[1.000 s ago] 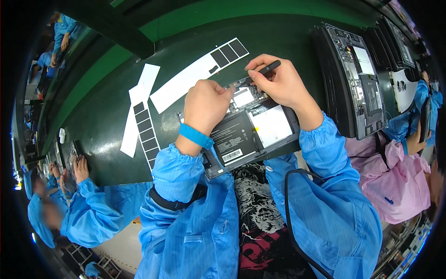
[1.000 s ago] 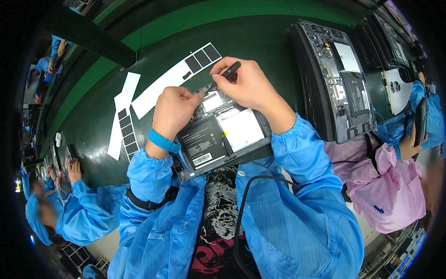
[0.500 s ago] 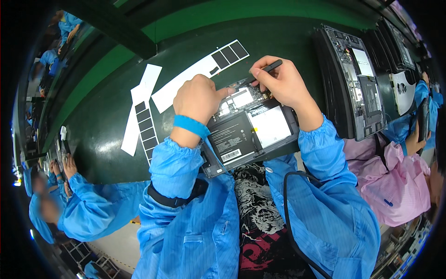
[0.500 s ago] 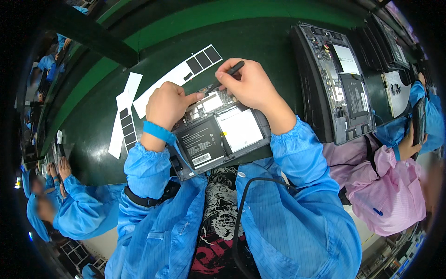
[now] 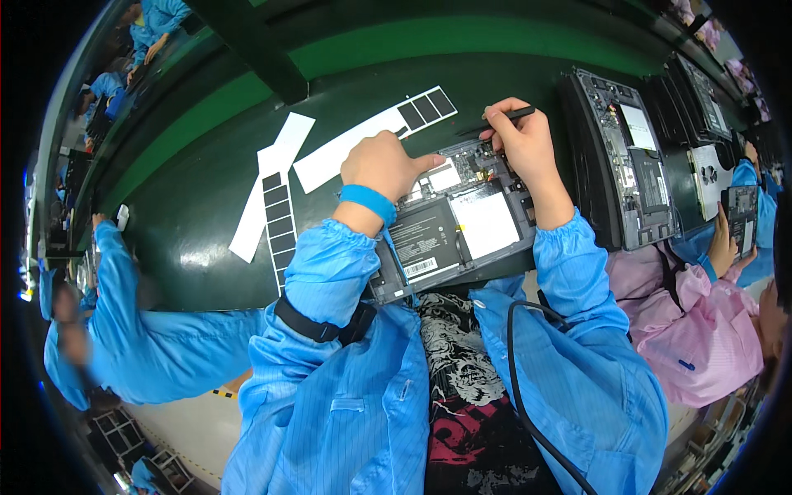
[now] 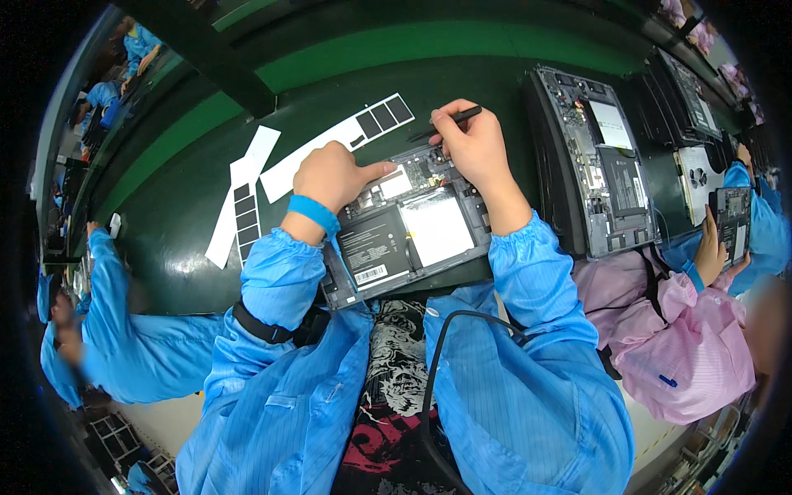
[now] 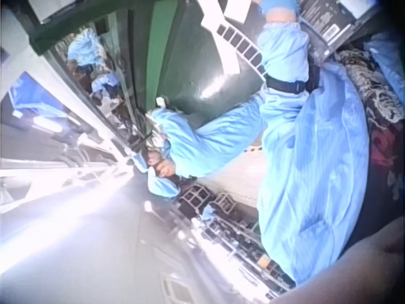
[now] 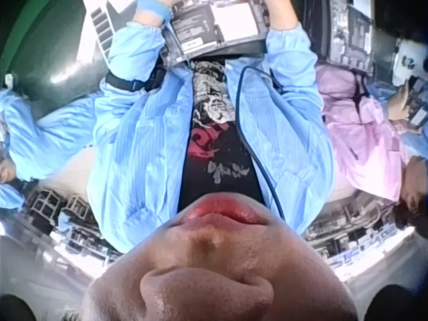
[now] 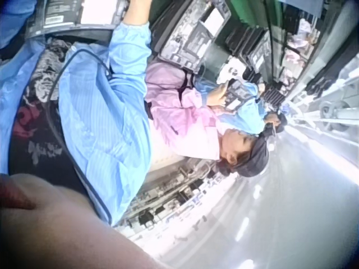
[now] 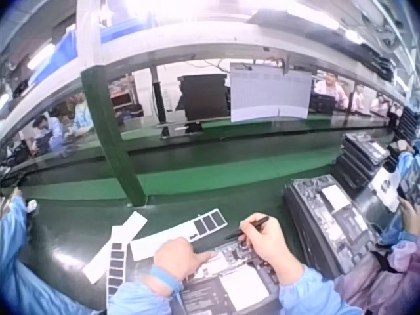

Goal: The worker is marking and adjusting components on an electronic motherboard/laptop chassis using a marker and a precision tool at an assembly line.

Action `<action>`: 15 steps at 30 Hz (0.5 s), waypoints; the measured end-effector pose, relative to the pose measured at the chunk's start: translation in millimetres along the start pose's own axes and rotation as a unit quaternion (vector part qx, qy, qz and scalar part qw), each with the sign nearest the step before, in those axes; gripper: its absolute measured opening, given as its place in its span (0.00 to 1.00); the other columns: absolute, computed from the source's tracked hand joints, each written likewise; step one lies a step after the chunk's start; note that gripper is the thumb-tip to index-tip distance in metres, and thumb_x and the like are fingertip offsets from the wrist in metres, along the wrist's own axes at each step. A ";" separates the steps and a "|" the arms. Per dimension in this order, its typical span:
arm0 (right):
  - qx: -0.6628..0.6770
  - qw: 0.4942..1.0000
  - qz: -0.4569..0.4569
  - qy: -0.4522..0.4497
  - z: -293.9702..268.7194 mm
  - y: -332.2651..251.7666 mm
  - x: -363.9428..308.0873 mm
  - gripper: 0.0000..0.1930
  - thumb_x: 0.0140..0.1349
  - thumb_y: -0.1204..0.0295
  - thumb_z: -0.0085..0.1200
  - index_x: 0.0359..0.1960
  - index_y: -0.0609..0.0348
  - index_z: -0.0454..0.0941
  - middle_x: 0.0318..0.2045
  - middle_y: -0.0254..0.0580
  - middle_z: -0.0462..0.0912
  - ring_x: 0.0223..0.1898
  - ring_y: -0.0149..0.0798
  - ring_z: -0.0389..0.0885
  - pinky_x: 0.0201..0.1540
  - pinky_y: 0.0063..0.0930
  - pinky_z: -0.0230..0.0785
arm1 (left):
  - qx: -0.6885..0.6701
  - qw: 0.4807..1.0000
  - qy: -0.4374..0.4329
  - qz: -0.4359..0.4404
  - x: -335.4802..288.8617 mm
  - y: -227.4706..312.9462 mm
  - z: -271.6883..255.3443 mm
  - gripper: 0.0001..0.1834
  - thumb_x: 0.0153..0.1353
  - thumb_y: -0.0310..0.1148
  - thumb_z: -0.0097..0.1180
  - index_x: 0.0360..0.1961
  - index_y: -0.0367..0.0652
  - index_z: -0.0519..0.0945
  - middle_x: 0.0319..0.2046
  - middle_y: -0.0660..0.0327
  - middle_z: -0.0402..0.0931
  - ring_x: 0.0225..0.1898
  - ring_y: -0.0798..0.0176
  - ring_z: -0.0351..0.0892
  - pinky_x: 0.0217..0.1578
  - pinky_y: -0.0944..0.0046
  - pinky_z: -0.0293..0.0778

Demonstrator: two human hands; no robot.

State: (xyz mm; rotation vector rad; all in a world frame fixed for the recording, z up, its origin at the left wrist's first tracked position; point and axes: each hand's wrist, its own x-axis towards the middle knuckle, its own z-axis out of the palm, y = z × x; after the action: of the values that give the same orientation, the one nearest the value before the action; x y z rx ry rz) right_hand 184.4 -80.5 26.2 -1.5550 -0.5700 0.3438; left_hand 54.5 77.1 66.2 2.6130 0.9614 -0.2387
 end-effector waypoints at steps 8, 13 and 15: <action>0.068 0.996 -0.037 -0.049 -19.6 -10.6 -28.2 0.20 0.72 0.62 0.48 0.59 0.62 0.73 0.47 0.47 0.83 0.49 0.38 0.82 0.48 0.24 0.72 | -0.229 0.962 -0.025 0.145 -59.8 -48.4 -10.6 0.28 0.58 0.53 0.63 0.37 0.32 0.80 0.38 0.42 0.82 0.42 0.50 0.83 0.40 0.55 0.77; -0.037 0.999 -0.020 0.026 -34.2 -4.3 -110.9 0.20 0.75 0.65 0.40 0.62 0.64 0.68 0.57 0.48 0.76 0.60 0.38 0.72 0.64 0.30 0.61 | -0.408 0.907 0.023 0.099 -140.2 -134.7 61.6 0.47 0.64 0.36 0.59 0.72 0.34 0.41 0.69 0.36 0.49 0.70 0.42 0.53 0.65 0.49 0.59; -0.071 0.996 -0.006 0.053 -29.8 8.3 -115.6 0.17 0.74 0.70 0.42 0.60 0.64 0.69 0.55 0.46 0.78 0.58 0.35 0.73 0.61 0.26 0.61 | -0.535 0.833 0.009 0.140 -138.9 -116.1 77.3 0.49 0.62 0.31 0.60 0.72 0.32 0.38 0.71 0.39 0.44 0.73 0.49 0.45 0.69 0.54 0.49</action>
State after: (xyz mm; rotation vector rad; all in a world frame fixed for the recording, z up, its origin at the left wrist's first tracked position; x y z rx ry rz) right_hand 106.3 -168.8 5.7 -1.6950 -0.5304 0.2135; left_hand -129.3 47.9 2.1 1.6450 0.4548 0.3279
